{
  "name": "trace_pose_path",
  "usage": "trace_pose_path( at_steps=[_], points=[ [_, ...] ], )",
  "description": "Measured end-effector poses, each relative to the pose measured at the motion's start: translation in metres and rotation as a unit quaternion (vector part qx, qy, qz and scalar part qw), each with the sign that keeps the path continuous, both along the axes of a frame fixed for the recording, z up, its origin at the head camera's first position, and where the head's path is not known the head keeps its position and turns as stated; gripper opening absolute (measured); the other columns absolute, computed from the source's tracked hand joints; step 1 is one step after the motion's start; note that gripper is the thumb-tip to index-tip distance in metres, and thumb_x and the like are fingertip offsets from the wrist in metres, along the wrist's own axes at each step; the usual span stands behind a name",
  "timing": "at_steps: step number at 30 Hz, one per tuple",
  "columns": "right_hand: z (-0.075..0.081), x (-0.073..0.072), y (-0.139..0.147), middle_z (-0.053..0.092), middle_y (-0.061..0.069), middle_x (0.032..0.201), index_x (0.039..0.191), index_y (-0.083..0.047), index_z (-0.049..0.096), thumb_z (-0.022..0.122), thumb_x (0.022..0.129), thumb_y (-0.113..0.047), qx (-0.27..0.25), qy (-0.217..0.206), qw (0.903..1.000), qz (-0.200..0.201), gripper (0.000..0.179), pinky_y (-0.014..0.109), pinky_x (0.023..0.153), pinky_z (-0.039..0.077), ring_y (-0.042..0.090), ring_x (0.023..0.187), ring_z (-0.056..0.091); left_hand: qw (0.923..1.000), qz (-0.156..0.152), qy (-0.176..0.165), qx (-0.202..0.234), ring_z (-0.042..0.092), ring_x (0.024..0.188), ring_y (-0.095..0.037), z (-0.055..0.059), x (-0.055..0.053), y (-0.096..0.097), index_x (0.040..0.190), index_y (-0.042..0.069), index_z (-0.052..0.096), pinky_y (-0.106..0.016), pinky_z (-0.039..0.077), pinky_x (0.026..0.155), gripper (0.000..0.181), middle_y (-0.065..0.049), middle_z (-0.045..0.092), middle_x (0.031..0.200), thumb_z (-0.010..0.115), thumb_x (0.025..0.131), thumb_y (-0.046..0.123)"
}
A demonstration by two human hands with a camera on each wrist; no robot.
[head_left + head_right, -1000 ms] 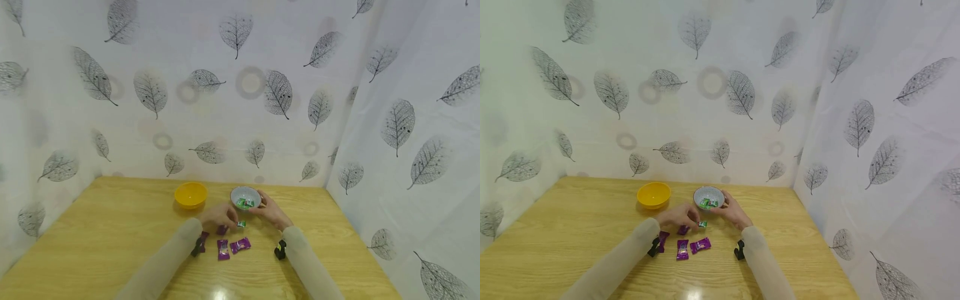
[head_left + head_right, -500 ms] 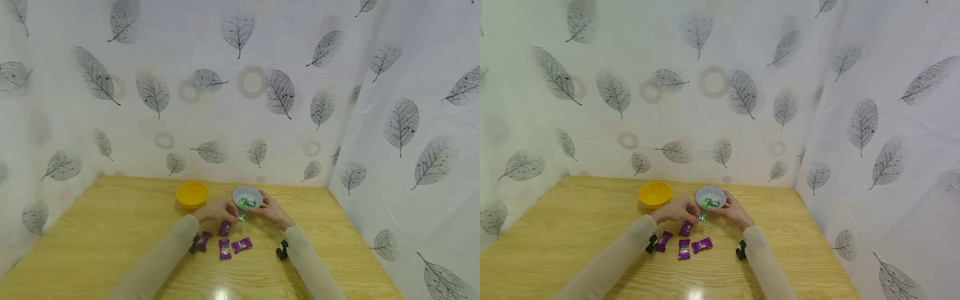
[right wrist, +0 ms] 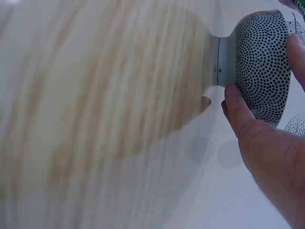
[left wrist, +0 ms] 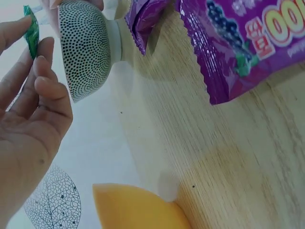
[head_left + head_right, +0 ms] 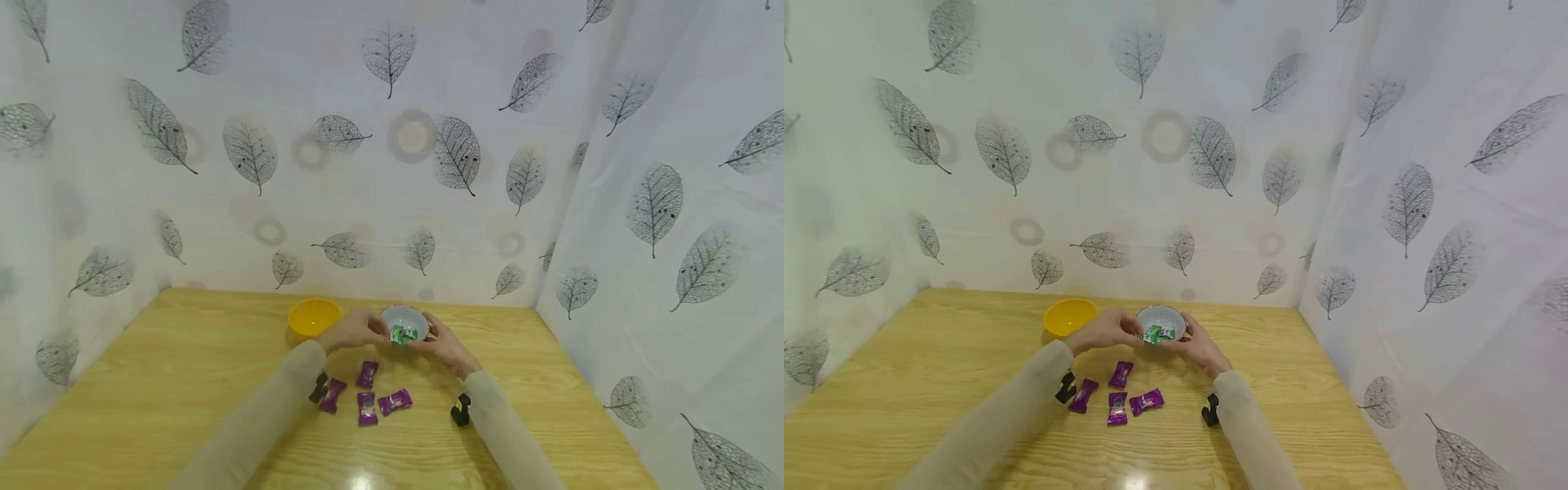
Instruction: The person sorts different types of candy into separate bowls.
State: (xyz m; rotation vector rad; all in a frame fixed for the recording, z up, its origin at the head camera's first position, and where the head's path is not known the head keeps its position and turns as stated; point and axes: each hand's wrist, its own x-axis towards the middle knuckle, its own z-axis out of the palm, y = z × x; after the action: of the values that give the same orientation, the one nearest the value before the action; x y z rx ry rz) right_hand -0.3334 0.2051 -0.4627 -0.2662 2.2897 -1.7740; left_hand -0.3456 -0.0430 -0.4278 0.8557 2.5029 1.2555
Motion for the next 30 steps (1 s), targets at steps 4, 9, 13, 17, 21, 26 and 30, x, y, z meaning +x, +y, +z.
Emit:
trace_pose_path(
  at_steps=[4, 9, 13, 17, 21, 26, 30],
  points=[
    [0.002, -0.001, 0.000, 0.022, 0.023, 0.160, 0.158, -0.012, 0.012, 0.077, 0.084, -0.011, -0.012, 0.001, 0.9999, 0.000, 0.098, 0.045, 0.108, 0.044, 0.041, 0.144, 0.029, 0.9995, 0.026, 0.015, 0.005, 0.065, 0.088, -0.015, 0.002, -0.004, 0.003, 0.094, 0.009, 0.074, -0.034, 0.056, 0.085, 0.016, -0.004, 0.075, 0.095, 0.075, 0.084, 0.021],
    [0.002, -0.001, 0.000, 0.023, 0.023, 0.159, 0.158, -0.011, 0.010, 0.076, 0.084, -0.009, -0.027, -0.011, 0.9996, -0.002, 0.099, 0.041, 0.107, 0.046, 0.040, 0.143, 0.031, 0.9972, 0.067, 0.028, 0.019, 0.063, 0.088, -0.016, 0.002, -0.007, 0.007, 0.096, 0.009, 0.073, -0.034, 0.055, 0.084, 0.017, -0.003, 0.073, 0.096, 0.075, 0.084, 0.022],
    [0.000, 0.001, 0.000, 0.024, 0.023, 0.159, 0.158, -0.010, 0.009, 0.075, 0.085, -0.011, -0.017, -0.008, 0.9998, 0.001, 0.099, 0.041, 0.107, 0.046, 0.040, 0.143, 0.032, 0.9954, 0.087, 0.033, 0.024, 0.062, 0.085, -0.015, 0.001, -0.008, 0.009, 0.093, 0.010, 0.074, -0.032, 0.054, 0.080, 0.013, -0.002, 0.072, 0.094, 0.075, 0.085, 0.021],
    [0.000, 0.002, 0.000, 0.024, 0.024, 0.159, 0.158, -0.010, 0.009, 0.075, 0.086, -0.013, -0.010, -0.003, 0.9999, 0.004, 0.098, 0.044, 0.109, 0.044, 0.041, 0.144, 0.030, 0.9931, 0.109, 0.032, 0.032, 0.059, 0.084, -0.015, 0.000, -0.010, 0.010, 0.091, 0.012, 0.075, -0.028, 0.051, 0.075, 0.012, 0.000, 0.070, 0.092, 0.075, 0.085, 0.022],
    [0.001, 0.001, 0.001, 0.024, 0.024, 0.159, 0.158, -0.011, 0.010, 0.075, 0.086, -0.014, -0.012, -0.005, 0.9999, 0.002, 0.097, 0.045, 0.109, 0.043, 0.041, 0.144, 0.030, 0.9909, 0.125, 0.029, 0.042, 0.057, 0.082, -0.016, -0.001, -0.013, 0.012, 0.091, 0.012, 0.075, -0.026, 0.049, 0.072, 0.013, -0.001, 0.069, 0.090, 0.076, 0.084, 0.022],
    [0.000, 0.001, 0.001, 0.024, 0.025, 0.158, 0.158, -0.011, 0.009, 0.075, 0.086, -0.012, -0.017, -0.013, 0.9998, 0.004, 0.098, 0.040, 0.107, 0.047, 0.043, 0.141, 0.033, 0.9866, 0.151, 0.050, 0.034, 0.057, 0.079, -0.016, -0.006, -0.016, 0.019, 0.092, 0.010, 0.076, -0.026, 0.050, 0.070, 0.015, -0.001, 0.070, 0.087, 0.077, 0.083, 0.022],
    [-0.002, 0.001, 0.002, 0.024, 0.026, 0.158, 0.158, -0.011, 0.007, 0.075, 0.086, -0.011, -0.028, -0.021, 0.9993, 0.014, 0.099, 0.039, 0.106, 0.047, 0.042, 0.140, 0.035, 0.9842, 0.167, 0.053, 0.026, 0.061, 0.084, -0.018, -0.005, -0.014, 0.025, 0.095, 0.007, 0.075, -0.032, 0.055, 0.077, 0.018, -0.005, 0.072, 0.093, 0.076, 0.084, 0.021]
  ],
)
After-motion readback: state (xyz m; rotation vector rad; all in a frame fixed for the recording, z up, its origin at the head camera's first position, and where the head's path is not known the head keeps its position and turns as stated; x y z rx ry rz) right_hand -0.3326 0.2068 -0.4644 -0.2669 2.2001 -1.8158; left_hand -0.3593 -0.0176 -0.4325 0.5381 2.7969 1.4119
